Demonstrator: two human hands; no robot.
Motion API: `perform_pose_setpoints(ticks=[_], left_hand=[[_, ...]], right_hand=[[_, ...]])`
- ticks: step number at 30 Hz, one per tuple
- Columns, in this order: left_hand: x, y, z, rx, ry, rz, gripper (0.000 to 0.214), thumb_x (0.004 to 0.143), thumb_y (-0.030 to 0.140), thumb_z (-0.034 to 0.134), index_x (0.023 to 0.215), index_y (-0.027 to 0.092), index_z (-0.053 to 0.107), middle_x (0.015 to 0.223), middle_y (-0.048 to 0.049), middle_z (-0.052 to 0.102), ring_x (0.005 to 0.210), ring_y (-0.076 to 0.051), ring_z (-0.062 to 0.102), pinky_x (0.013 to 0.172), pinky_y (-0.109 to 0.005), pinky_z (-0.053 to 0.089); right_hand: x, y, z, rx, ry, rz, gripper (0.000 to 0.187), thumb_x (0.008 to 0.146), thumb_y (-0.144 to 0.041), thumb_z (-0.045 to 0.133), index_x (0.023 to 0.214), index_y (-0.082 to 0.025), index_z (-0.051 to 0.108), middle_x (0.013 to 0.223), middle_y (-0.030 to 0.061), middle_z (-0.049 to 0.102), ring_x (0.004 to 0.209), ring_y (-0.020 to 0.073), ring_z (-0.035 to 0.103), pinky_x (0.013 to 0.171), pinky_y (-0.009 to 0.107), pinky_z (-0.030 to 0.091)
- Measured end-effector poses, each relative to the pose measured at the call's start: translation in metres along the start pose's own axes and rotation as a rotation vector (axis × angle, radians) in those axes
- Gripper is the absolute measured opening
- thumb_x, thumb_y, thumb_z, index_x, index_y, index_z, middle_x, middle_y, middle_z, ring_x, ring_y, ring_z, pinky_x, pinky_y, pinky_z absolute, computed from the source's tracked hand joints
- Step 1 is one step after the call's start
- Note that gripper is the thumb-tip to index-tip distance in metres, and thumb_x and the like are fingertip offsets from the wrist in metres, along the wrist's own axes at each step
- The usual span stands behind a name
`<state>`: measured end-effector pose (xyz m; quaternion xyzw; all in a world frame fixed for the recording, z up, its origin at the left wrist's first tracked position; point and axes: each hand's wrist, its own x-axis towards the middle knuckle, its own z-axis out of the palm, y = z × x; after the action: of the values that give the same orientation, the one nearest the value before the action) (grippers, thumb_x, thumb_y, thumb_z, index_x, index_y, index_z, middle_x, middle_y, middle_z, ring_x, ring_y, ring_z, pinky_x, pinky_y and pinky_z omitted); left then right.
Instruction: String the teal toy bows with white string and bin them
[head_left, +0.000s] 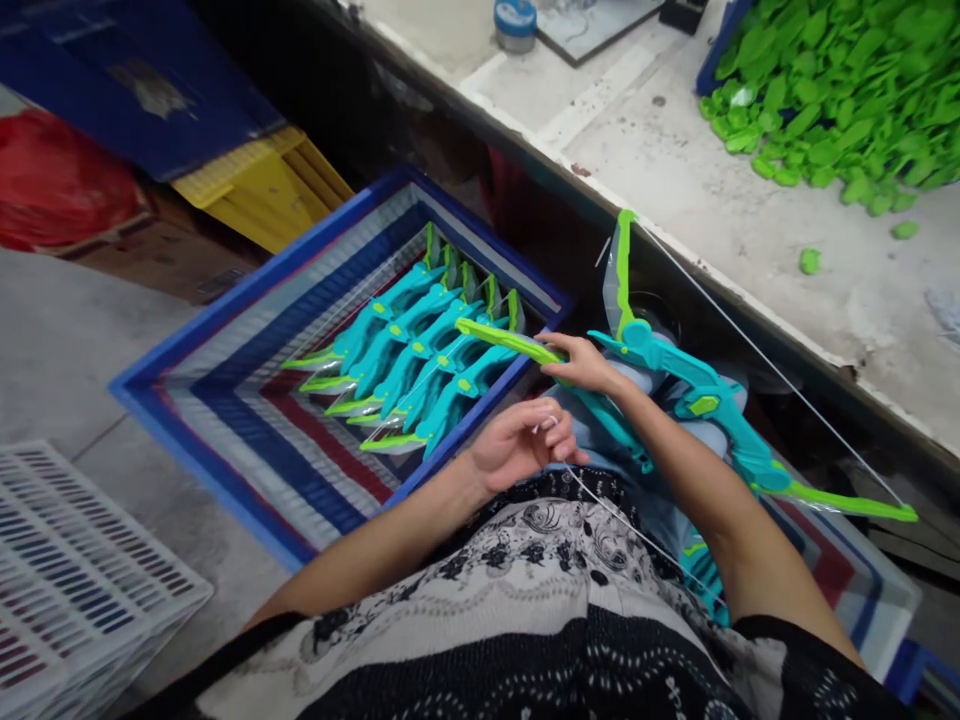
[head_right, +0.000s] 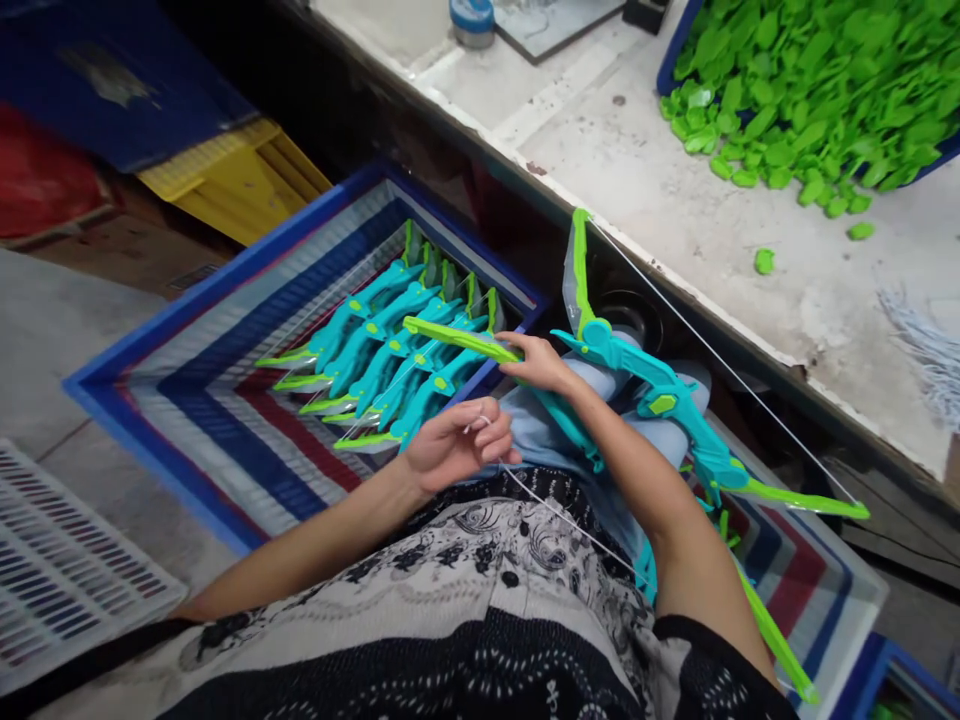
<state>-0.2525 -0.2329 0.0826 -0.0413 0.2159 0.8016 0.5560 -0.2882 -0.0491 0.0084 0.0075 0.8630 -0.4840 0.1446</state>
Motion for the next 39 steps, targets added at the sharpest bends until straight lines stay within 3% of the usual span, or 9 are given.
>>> perform_pose_setpoints(ticks=[6,9,12,14,17,20,22,31,39], left_hand=[[0.019,-0.007,-0.004,0.165,0.179,0.004,0.038,0.063,0.03,0.084,0.092,0.012,0.068,0.067,0.0004,0.064,0.053,-0.007,0.055,0.065,-0.027,0.052],[0.018,-0.006,-0.008,0.295,0.17,-0.105,0.038,0.061,0.034,0.085,0.085,0.012,0.065,0.063,-0.001,0.065,0.053,-0.009,0.058,0.066,-0.03,0.053],[0.016,-0.005,-0.006,0.347,0.152,-0.136,0.037,0.063,0.04,0.084,0.071,0.014,0.058,0.053,0.004,0.054,0.043,-0.005,0.044,0.058,-0.029,0.051],[0.016,0.001,-0.006,0.346,0.273,-0.001,0.037,0.063,0.041,0.083,0.069,0.015,0.057,0.049,0.0082,0.044,0.04,-0.002,0.032,0.046,-0.021,0.041],[0.016,0.023,-0.009,0.426,0.59,0.366,0.033,0.06,0.039,0.083,0.07,0.015,0.062,0.048,0.0083,0.04,0.04,-0.003,0.028,0.039,-0.017,0.022],[0.019,0.052,-0.015,0.611,0.844,0.668,0.026,0.06,0.037,0.08,0.069,0.016,0.067,0.049,0.0059,0.047,0.042,-0.004,0.029,0.04,-0.02,0.02],[0.025,0.068,-0.019,0.736,0.917,0.777,0.022,0.061,0.036,0.077,0.068,0.016,0.07,0.051,0.0045,0.051,0.044,-0.006,0.033,0.041,-0.022,0.024],[0.042,0.088,-0.034,1.057,0.91,0.856,0.018,0.07,0.033,0.07,0.068,0.016,0.071,0.052,0.0027,0.052,0.05,-0.009,0.041,0.048,-0.023,0.032],[0.044,0.093,-0.04,1.015,0.835,0.888,0.016,0.072,0.032,0.07,0.07,0.017,0.071,0.056,0.0019,0.054,0.053,-0.01,0.043,0.05,-0.023,0.034]], right_hand=[[0.0,0.01,-0.002,0.16,0.018,-0.012,0.054,0.07,-0.02,0.07,0.124,-0.02,0.063,0.109,0.0039,0.07,0.106,0.0215,0.064,0.094,0.035,0.049],[0.0,0.01,-0.004,0.198,0.014,0.002,0.056,0.069,-0.023,0.071,0.124,-0.017,0.063,0.106,0.0055,0.07,0.102,0.0213,0.064,0.094,0.036,0.049],[0.0,0.011,-0.008,0.255,-0.008,0.004,0.057,0.068,-0.026,0.073,0.123,-0.016,0.064,0.104,0.0052,0.071,0.1,0.021,0.063,0.093,0.036,0.049],[-0.001,0.014,-0.011,0.341,-0.041,0.004,0.057,0.068,-0.029,0.074,0.123,-0.017,0.064,0.106,0.0051,0.071,0.099,0.0205,0.064,0.092,0.036,0.049],[-0.001,0.02,-0.014,0.48,-0.077,0.021,0.059,0.067,-0.032,0.075,0.124,-0.018,0.064,0.11,0.0052,0.071,0.098,0.0201,0.065,0.093,0.035,0.049],[-0.001,0.025,-0.017,0.543,-0.086,0.048,0.061,0.067,-0.033,0.076,0.125,-0.02,0.063,0.112,0.005,0.071,0.1,0.0201,0.065,0.095,0.036,0.048],[-0.001,0.025,-0.018,0.549,-0.087,0.062,0.062,0.067,-0.033,0.077,0.126,-0.02,0.063,0.114,0.0053,0.071,0.102,0.0205,0.065,0.097,0.037,0.048],[-0.003,0.025,-0.018,0.525,-0.076,0.077,0.063,0.068,-0.033,0.077,0.128,-0.02,0.062,0.111,0.0054,0.072,0.101,0.0212,0.066,0.097,0.038,0.048],[-0.003,0.023,-0.017,0.541,-0.064,0.088,0.063,0.067,-0.035,0.077,0.127,-0.021,0.063,0.113,0.006,0.071,0.104,0.0219,0.066,0.1,0.04,0.046]])
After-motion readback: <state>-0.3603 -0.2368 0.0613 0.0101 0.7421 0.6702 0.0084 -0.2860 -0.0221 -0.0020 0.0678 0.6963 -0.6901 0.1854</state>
